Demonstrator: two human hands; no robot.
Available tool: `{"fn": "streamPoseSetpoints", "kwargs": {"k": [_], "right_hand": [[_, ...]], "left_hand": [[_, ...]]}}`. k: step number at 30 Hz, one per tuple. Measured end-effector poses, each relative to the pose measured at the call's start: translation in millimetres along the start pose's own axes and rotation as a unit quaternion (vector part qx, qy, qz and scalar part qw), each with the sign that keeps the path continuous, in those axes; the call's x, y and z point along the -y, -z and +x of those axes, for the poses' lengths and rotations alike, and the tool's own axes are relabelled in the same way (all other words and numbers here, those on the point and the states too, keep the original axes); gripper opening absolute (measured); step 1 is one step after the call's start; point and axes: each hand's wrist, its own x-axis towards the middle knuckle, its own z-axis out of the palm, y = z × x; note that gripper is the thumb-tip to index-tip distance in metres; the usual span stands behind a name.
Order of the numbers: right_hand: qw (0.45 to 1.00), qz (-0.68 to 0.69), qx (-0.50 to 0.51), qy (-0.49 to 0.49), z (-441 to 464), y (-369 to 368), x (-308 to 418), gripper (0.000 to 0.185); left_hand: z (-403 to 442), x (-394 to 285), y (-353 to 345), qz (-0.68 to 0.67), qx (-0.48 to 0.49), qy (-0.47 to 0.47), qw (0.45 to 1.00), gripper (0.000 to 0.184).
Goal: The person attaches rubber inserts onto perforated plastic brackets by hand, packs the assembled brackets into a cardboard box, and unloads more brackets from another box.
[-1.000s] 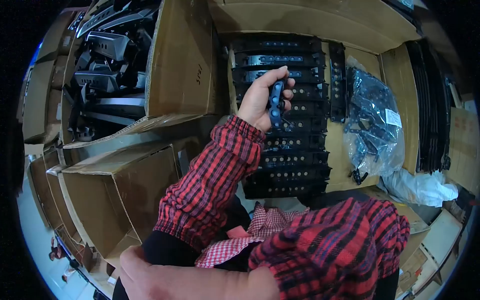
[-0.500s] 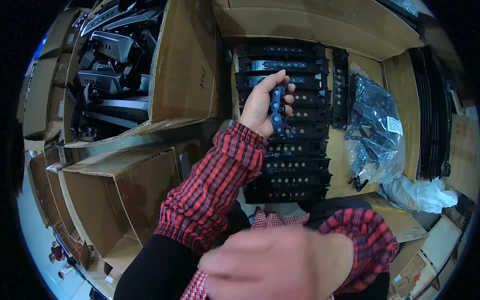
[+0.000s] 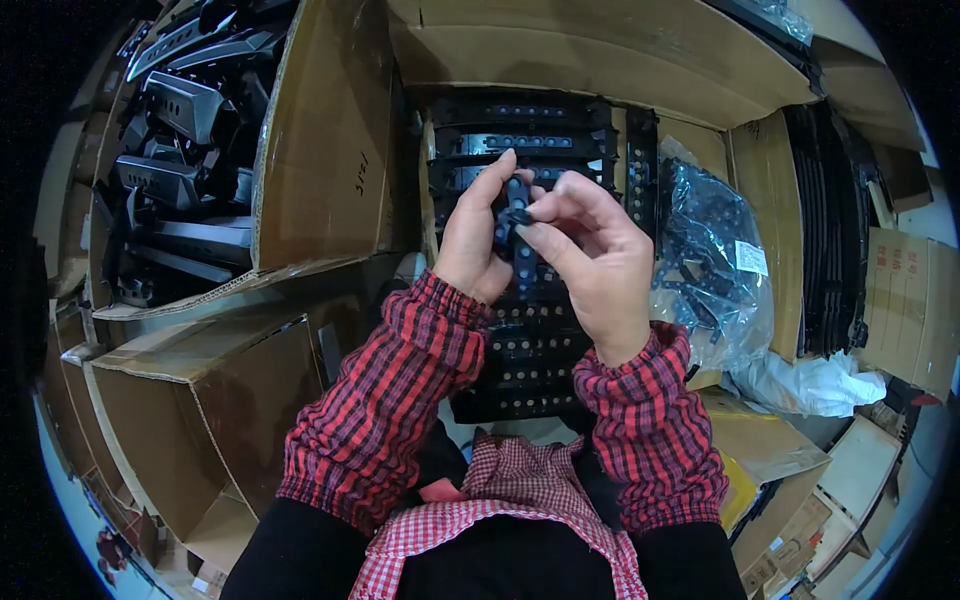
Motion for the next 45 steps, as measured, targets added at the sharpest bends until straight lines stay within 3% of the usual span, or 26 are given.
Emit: {"fn": "streamPoseSetpoints", "kwargs": {"k": [2,3,6,7,10,14,16,17,20,23,29,45], "right_hand": [[0.978,-0.069,0.011,0.195,-6.4,12.6,-0.6,0.032],[0.941,-0.124,0.031,0.312,-7.2,18.6,2.9,0.028],[0.859,-0.303,0.06,0.408,-17.1,29.1,29.3,0.027],[0.848,-0.3,0.045,0.435,-16.2,30.2,26.8,0.027],[0.823,-0.34,0.051,0.453,-12.8,38.8,30.6,0.027],[0.816,-0.347,0.025,0.462,-10.2,43.7,31.2,0.027],[0.82,-0.348,0.009,0.455,-10.2,45.5,30.9,0.026],[0.823,-0.35,-0.006,0.447,-9.4,46.7,30.7,0.025],[0.842,-0.319,-0.037,0.433,-6.6,46.7,24.4,0.024],[0.828,-0.347,-0.02,0.439,-8.1,49.9,24.4,0.023],[0.824,-0.353,0.005,0.442,-9.5,55.0,17.5,0.022],[0.856,-0.311,0.037,0.412,-8.8,62.2,1.4,0.02]], "left_hand": [[3.3,-2.7,11.3,0.076,0.007,0.012,0.997,0.015],[-2.5,-5.9,5.0,0.099,-0.006,-0.018,0.995,0.011],[-13.0,-15.0,-6.2,0.18,0.026,-0.035,0.983,0.013],[-17.5,-17.7,-10.0,0.176,0.049,-0.025,0.983,0.013],[-24.9,-19.7,-14.3,0.171,0.099,-0.012,0.98,0.014],[-29.2,-23.2,-15.0,0.233,0.146,-0.064,0.959,0.016],[-32.1,-26.3,-16.4,0.354,0.159,-0.204,0.899,0.015],[-34.6,-31.5,-17.3,0.394,0.16,-0.22,0.878,0.017],[-29.3,-29.8,-14.6,0.499,0.282,-0.403,0.713,0.027],[-36.2,-19.5,-17.7,0.546,0.293,-0.425,0.66,0.039],[-32.6,-8.0,-19.5,0.531,0.282,-0.496,0.626,0.037],[-25.7,-11.2,-9.3,0.591,0.307,-0.503,0.55,0.033]]}}
